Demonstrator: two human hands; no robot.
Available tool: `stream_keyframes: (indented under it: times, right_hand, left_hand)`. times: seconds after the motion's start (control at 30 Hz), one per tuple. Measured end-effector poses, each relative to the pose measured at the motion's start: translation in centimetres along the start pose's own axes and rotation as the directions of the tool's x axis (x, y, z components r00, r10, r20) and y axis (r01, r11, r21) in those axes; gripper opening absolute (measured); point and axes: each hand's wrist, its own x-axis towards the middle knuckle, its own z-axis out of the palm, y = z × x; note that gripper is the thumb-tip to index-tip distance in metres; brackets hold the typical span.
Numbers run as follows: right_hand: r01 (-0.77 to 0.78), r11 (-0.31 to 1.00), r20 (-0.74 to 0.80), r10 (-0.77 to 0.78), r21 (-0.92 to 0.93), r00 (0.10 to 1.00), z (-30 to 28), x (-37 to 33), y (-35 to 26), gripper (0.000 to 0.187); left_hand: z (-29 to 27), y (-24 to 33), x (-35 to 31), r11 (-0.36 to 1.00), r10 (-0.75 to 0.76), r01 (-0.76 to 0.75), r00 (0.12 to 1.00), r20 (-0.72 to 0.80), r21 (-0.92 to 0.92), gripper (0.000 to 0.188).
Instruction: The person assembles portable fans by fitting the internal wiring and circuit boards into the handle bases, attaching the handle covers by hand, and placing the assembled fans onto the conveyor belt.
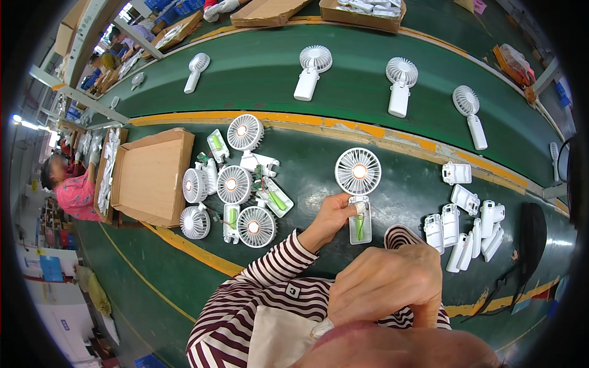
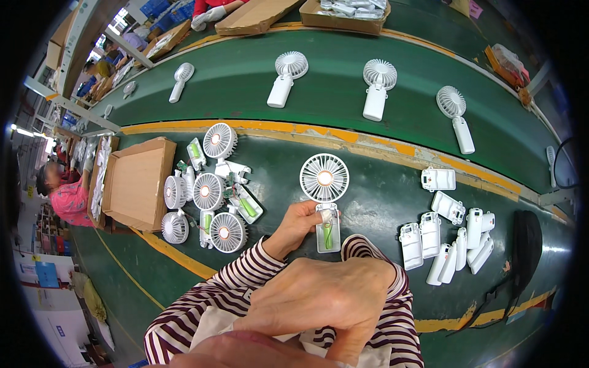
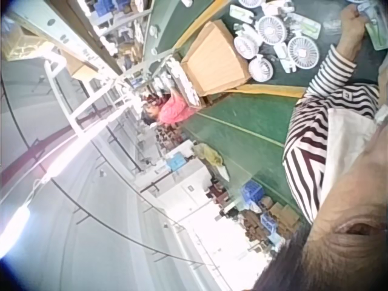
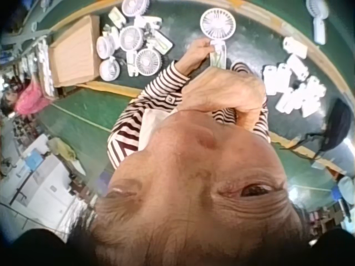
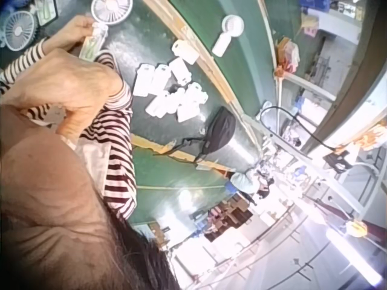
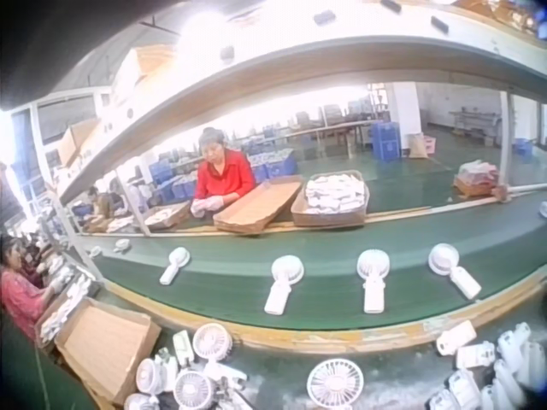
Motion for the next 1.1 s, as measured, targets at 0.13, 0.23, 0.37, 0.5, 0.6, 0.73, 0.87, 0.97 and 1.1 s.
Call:
stream_keyframes:
  times: [0.13, 0.23, 0.37, 0.5, 0.6, 0.73, 0.87, 0.97, 1.1]
  right_hand:
    - [0.019, 1.000, -0.001, -0.019, 0.014, 1.000, 0.01, -0.15, 0.25, 0.074]
    - [0.008, 1.000, 0.028, -0.008, 0.007, 1.000, -0.17, -0.16, 0.20, 0.076]
    - [0.023, 1.000, 0.028, -0.023, -0.013, 0.999, -0.19, -0.33, 0.28, 0.077]
    - [0.023, 1.000, 0.034, -0.023, -0.014, 0.999, -0.28, -0.36, 0.23, 0.078]
    - [0.009, 1.000, 0.034, -0.010, 0.009, 0.999, -0.29, -0.42, 0.11, 0.078]
    - [0.015, 1.000, 0.050, -0.015, -0.004, 0.999, -0.38, -0.29, 0.07, 0.077]
    - [0.004, 1.000, 0.015, -0.004, 0.009, 1.000, 0.16, -0.15, 0.19, 0.077]
    - [0.012, 1.000, 0.008, -0.012, 0.007, 1.000, 0.37, 0.12, 0.31, 0.076]
    - [-0.027, 0.999, 0.042, 0.026, 0.030, 0.999, 0.07, 0.04, -0.33, 0.079]
  left_hand:
    - [0.03, -0.01, -0.01, 1.000, 0.001, -0.001, 1.000, -0.004, -0.007, 0.025]
    - [0.07, 0.12, -0.09, 1.000, -0.003, 0.003, 1.000, -0.003, 0.005, 0.025]
    - [0.06, 0.17, -0.08, 1.000, -0.013, 0.013, 1.000, -0.004, 0.007, 0.026]
    - [0.04, 0.10, 0.08, 1.000, -0.011, 0.011, 1.000, 0.003, 0.005, 0.026]
    - [0.12, 0.14, 0.15, 1.000, -0.009, 0.009, 1.000, 0.005, 0.008, 0.025]
    - [0.10, 0.13, 0.10, 1.000, -0.007, 0.007, 1.000, 0.001, 0.007, 0.026]
    - [0.08, 0.34, -0.38, 1.000, -0.005, 0.005, 1.000, -0.007, 0.008, 0.026]
    - [0.04, 0.36, -0.67, 1.000, -0.014, 0.014, 1.000, -0.009, 0.018, 0.026]
    - [0.57, 0.21, -0.11, 0.999, -0.042, 0.042, 0.999, -0.003, 0.027, 0.025]
